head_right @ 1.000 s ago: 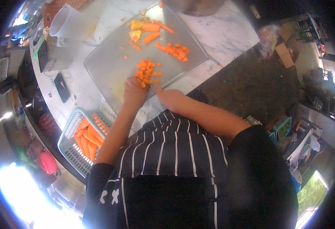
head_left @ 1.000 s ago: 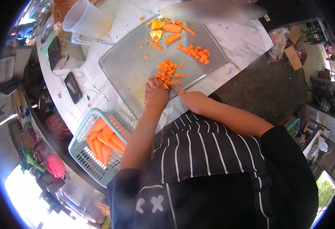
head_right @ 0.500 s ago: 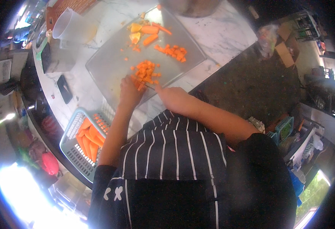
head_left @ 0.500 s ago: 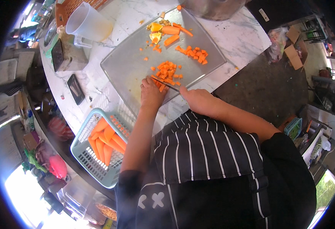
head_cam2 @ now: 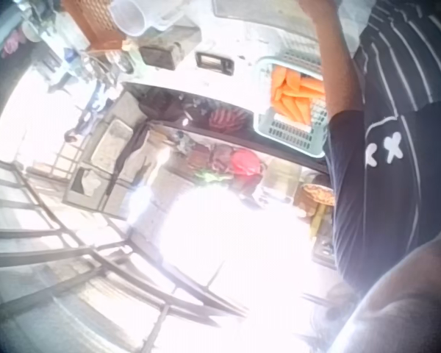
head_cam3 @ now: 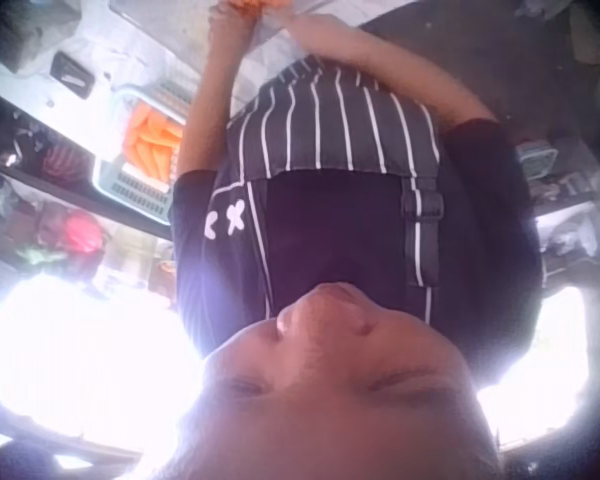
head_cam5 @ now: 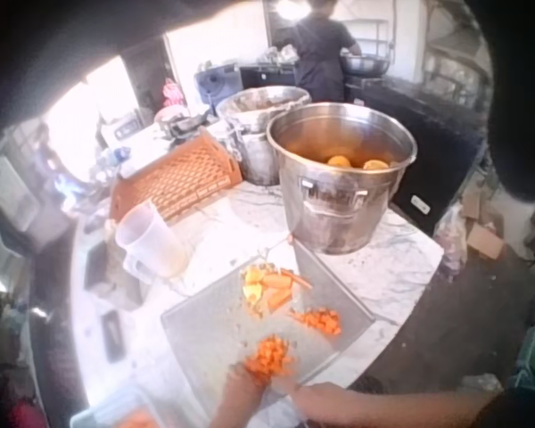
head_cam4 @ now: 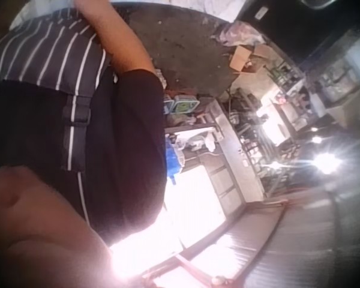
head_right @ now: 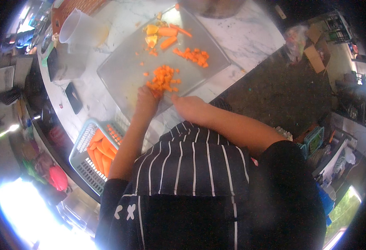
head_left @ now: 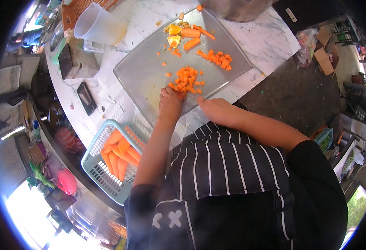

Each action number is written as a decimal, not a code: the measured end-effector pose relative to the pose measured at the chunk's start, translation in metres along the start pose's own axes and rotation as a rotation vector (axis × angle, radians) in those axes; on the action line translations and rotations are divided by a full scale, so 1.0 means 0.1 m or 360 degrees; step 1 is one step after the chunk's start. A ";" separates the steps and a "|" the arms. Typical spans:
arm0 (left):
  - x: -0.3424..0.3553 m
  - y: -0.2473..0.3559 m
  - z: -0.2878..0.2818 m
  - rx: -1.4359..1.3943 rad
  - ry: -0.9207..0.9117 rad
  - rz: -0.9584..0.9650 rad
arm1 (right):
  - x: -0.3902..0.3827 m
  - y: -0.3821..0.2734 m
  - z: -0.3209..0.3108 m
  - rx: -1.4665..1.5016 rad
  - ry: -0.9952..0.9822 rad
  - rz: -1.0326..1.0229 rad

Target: The person uses a knife to chop carrots on a metal tray in a commercial kitchen. The person repeatedly slices the carrots into small pieces and gathers them on the tray.

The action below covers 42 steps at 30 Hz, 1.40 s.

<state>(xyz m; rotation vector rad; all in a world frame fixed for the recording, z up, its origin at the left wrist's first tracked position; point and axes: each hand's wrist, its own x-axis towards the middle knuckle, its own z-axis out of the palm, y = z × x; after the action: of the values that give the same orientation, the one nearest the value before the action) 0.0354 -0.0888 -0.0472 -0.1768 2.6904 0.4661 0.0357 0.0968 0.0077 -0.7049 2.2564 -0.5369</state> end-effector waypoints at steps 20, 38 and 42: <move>0.00 -0.04 0.20 0.0013 0.0159 0.0011 | 0.08 0.20 0.29 0.0101 -0.0114 0.0142; -0.15 0.05 -0.09 0.0020 0.0121 -0.0047 | -0.13 0.05 -0.08 0.0036 0.0077 0.0012; -0.21 0.13 -0.21 0.0088 0.0022 -0.0189 | -0.16 -0.02 -0.05 -0.0001 0.0076 -0.0040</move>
<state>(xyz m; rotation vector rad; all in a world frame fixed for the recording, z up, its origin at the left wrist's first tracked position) 0.0447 -0.0825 -0.0164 -0.3229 2.6839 0.3554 0.0426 0.1057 0.0198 -0.7289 2.2946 -0.5708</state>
